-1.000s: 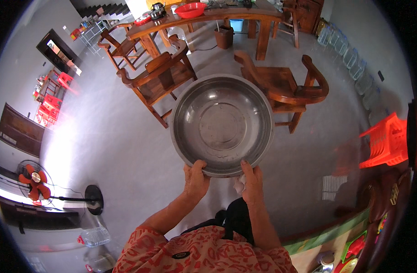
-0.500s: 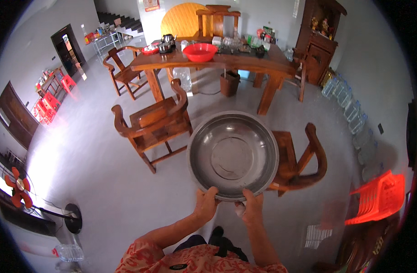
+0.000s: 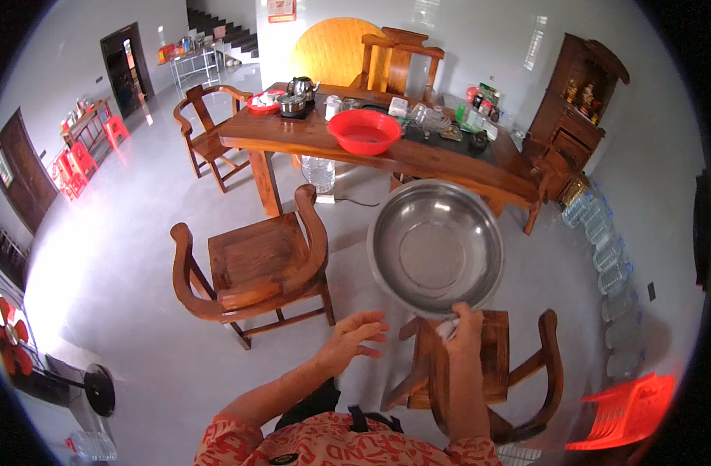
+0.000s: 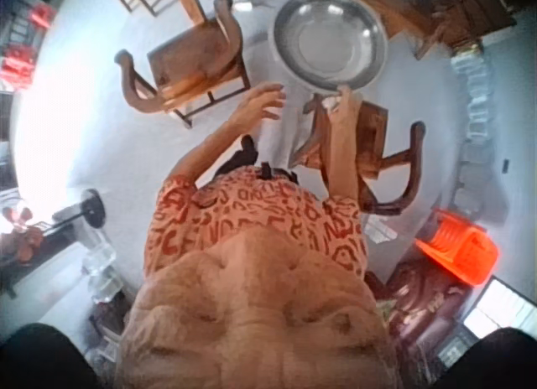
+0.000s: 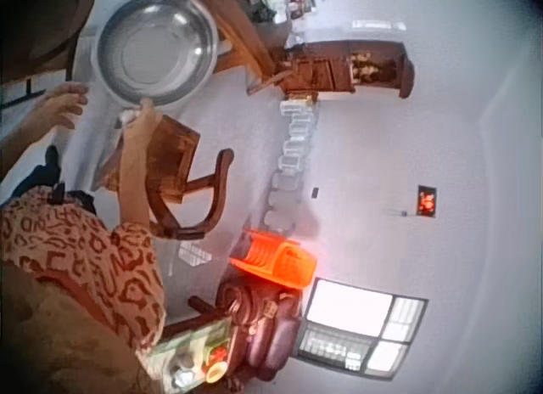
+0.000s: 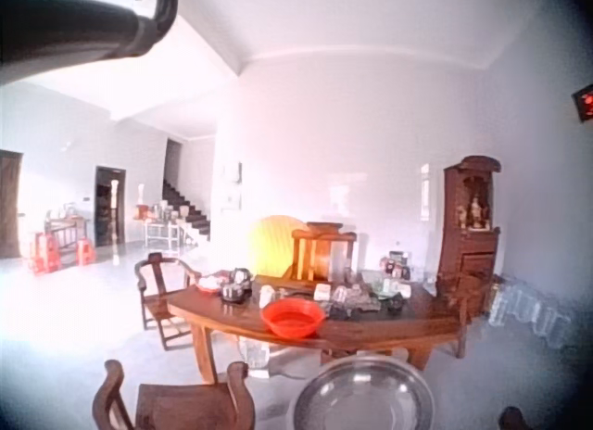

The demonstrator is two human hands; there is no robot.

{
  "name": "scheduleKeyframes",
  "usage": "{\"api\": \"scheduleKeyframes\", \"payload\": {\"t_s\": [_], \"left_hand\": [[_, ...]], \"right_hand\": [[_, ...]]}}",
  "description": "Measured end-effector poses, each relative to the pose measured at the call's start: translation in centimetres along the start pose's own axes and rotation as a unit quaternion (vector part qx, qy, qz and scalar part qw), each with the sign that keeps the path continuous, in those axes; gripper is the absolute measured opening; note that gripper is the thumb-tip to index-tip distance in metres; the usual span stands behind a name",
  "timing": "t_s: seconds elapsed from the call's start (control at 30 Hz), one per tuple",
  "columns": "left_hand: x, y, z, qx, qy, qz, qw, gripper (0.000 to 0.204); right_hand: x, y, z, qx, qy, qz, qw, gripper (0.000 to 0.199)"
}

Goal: The person wipes a large metal bowl with a white cloth and places it on a table. They then wipe a small plastic container and a yellow plastic colander, placing each item on the table after cleaning. The person handles the items one at a time, using the cloth to dry or polish the surfaces.

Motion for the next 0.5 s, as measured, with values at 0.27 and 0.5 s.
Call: {"api": "scheduleKeyframes", "payload": {"t_s": [0.27, 0.5], "left_hand": [[-6.6, 8.9, 7.5, 0.006, -0.025, 0.097, 0.995, 0.028], [-10.7, 19.1, 10.4, 0.042, -0.011, 0.189, 0.981, 0.028]], "right_hand": [[16.8, 18.0, -8.4, -0.152, -0.026, -0.105, 0.983, 0.024], [33.0, 30.6, -13.6, -0.235, -0.076, -0.187, 0.951, 0.049]]}}
Point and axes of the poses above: each hand's wrist, its own y-axis towards the middle knuckle, its own x-axis out of the palm, z = x × y, the point moved 3 cm from there along y, towards the middle knuckle, and after that the axes turned 4 degrees about z, right-handed, at the moved point
